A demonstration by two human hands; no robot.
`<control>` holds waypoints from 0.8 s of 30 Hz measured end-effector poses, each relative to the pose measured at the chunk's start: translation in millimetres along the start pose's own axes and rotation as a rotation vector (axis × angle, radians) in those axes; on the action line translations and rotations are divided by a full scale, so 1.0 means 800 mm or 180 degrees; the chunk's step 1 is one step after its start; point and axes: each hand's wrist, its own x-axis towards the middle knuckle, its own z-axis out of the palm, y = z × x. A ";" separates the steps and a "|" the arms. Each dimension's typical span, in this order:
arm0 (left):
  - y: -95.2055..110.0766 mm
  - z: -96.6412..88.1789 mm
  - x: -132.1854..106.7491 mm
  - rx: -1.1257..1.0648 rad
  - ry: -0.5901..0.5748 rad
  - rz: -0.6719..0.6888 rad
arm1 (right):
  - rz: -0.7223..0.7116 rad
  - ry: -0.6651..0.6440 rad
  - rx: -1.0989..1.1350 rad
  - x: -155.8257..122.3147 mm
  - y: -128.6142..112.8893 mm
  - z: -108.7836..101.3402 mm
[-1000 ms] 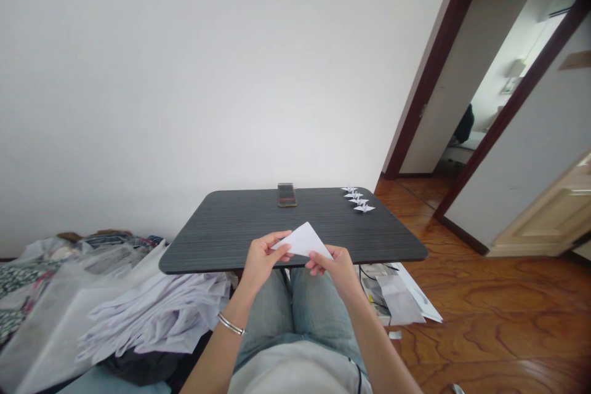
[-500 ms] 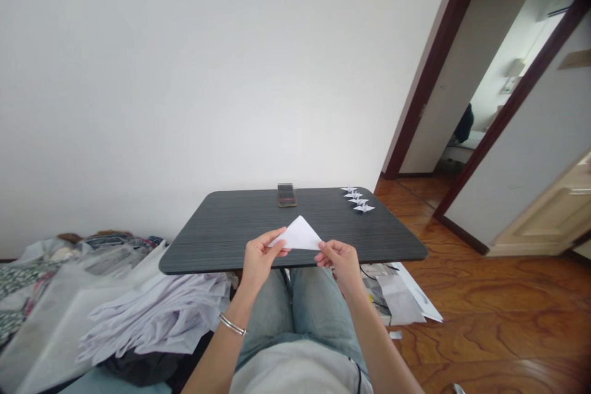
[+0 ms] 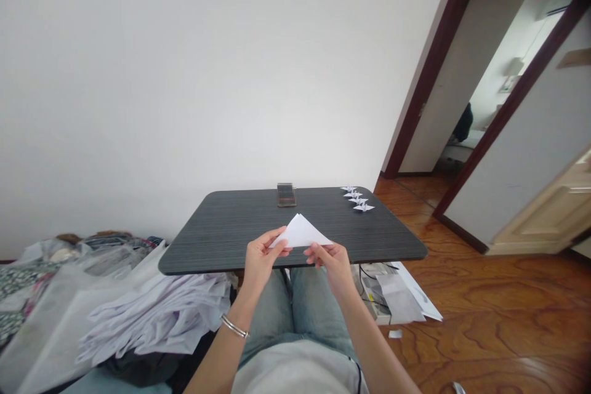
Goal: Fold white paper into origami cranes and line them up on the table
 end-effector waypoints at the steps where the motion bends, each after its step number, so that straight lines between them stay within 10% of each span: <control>1: -0.001 0.000 0.000 -0.0005 -0.0016 -0.0012 | 0.0002 0.0035 0.0029 0.001 0.001 0.001; 17: -0.017 0.009 0.001 0.0024 -0.0005 0.0164 | 0.0104 0.0274 0.0105 0.000 0.004 0.013; 24: -0.065 -0.016 0.021 0.0567 -0.0018 0.0081 | -0.0323 0.0168 -0.2606 0.025 0.038 -0.023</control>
